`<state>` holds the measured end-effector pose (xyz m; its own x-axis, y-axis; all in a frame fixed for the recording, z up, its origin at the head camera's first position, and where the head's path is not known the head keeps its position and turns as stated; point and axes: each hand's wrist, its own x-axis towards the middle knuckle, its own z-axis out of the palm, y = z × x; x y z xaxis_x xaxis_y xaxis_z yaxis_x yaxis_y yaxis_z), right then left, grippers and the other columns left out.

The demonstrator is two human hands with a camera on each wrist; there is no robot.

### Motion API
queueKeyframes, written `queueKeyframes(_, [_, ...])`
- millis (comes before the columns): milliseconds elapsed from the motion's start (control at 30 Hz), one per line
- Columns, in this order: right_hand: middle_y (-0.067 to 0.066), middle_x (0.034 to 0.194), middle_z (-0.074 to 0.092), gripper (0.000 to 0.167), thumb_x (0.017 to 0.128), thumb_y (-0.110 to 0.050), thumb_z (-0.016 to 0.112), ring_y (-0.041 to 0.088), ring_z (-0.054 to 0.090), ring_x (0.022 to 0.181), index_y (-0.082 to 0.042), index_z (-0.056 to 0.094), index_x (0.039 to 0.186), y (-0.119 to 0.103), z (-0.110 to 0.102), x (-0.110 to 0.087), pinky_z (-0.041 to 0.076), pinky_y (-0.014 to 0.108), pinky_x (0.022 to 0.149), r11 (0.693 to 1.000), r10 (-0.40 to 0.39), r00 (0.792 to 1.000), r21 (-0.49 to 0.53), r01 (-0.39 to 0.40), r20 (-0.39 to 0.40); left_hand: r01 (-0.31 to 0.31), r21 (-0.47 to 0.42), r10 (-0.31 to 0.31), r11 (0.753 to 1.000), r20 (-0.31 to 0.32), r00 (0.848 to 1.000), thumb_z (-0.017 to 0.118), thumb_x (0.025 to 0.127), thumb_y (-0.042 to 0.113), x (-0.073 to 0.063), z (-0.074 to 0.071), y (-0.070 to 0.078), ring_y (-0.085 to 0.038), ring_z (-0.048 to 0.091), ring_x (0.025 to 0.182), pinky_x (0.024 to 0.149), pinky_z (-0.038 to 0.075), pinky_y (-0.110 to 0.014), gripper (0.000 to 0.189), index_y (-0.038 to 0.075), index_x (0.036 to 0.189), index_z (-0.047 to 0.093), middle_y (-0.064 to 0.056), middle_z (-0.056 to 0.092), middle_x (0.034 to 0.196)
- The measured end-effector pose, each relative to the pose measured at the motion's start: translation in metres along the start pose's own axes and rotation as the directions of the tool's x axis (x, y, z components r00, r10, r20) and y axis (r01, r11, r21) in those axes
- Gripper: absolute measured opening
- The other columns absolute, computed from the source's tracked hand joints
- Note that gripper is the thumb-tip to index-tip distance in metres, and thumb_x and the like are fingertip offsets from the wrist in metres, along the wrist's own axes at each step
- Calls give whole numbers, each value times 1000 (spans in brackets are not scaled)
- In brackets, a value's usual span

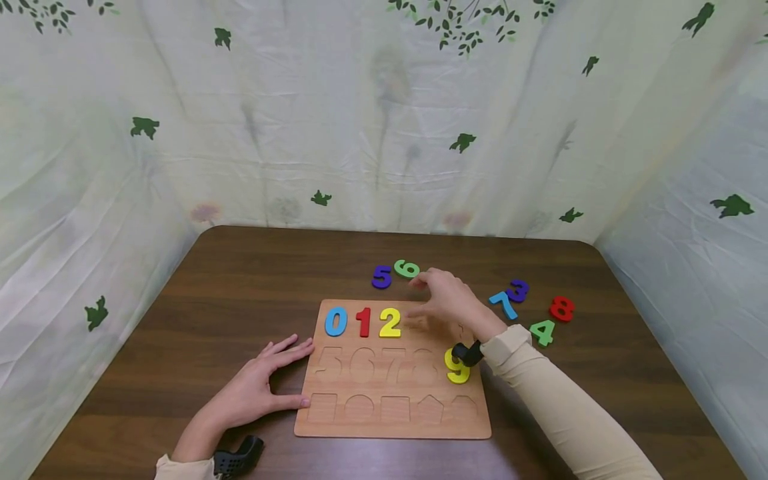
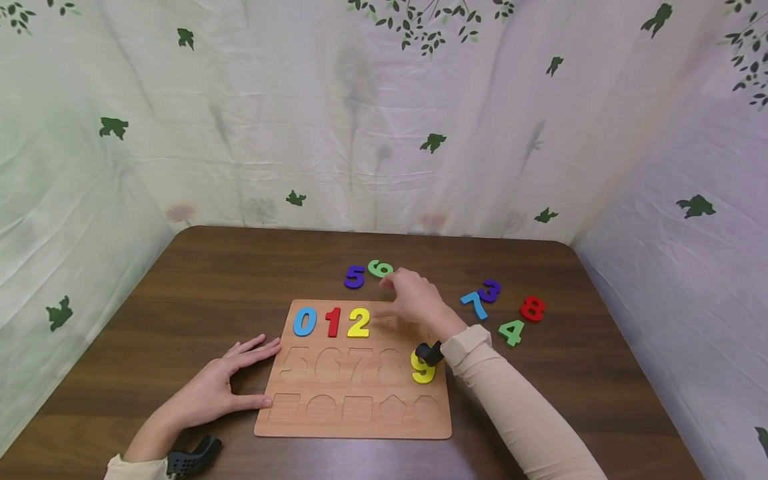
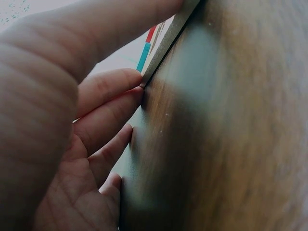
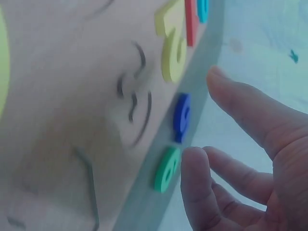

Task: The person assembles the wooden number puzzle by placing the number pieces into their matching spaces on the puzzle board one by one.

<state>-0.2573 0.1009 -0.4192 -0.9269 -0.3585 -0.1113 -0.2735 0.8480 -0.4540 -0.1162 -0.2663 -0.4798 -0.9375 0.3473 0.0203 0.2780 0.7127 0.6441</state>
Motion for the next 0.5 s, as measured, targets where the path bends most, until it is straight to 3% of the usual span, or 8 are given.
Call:
queueKeyframes(333, [17,155,59,74,93,-37,86,42,52,147,-12,57,155,37,-35,3,48,63,119,988,17,998,153,-7,-62,0,-8,0,1000,3,1000,94,76,55,0,-1,0,-46,36,159,126,20,-79,91,25,155,61,-11,52,166])
queueKeyframes(500, [21,160,54,74,95,-38,83,45,46,151,-12,54,158,60,-49,1,45,65,121,984,45,994,179,-27,-97,1,-8,-1,1000,4,1000,94,76,55,0,-1,0,-48,35,159,125,21,-80,91,26,155,60,-12,50,167])
